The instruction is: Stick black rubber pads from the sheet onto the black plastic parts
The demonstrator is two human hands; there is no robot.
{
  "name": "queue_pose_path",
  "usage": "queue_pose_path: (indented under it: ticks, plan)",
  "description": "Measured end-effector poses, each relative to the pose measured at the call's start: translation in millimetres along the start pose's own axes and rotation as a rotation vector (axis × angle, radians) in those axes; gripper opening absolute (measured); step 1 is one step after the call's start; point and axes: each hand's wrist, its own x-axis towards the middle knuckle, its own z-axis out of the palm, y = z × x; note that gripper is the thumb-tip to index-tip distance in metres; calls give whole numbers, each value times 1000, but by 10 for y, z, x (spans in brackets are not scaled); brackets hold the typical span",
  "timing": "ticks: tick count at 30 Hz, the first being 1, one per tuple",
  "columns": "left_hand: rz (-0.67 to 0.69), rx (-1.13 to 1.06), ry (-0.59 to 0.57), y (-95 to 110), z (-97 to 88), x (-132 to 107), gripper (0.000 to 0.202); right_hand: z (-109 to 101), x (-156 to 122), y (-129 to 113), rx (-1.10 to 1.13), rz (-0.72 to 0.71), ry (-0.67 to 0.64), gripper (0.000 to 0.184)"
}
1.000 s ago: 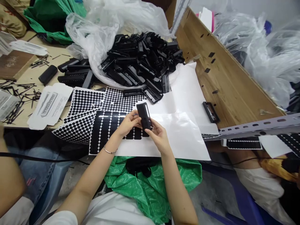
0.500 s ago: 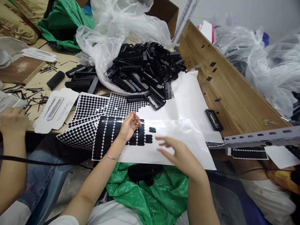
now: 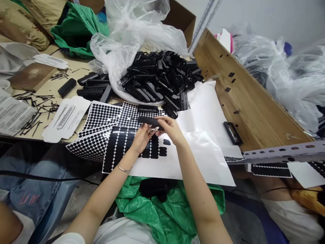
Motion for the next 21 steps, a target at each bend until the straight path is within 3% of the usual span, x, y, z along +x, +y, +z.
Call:
queue_pose_path:
  ticks: [2, 5, 7, 10, 14, 21]
  plan:
    - [17, 8, -4, -2, -8, -2, 30, 19, -108, 34, -31, -17, -90, 26]
    - [57, 7, 32, -10, -12, -15, 28, -2, -90, 185, -258, -116, 195, 26]
    - [57, -19, 49, -13, -12, -22, 28, -33, -4, 302, -476, -106, 349, 25]
    - [38, -50, 60, -9, -15, -22, 31, -33, 121, 414, -745, -42, 277, 22]
    - [20, -17, 8, -12, -31, -5, 39, 100, 197, 425, -818, -38, 142, 20]
    - [-27, 66, -64, -29, -52, -30, 38, 284, 289, 384, -775, 5, 251, 21]
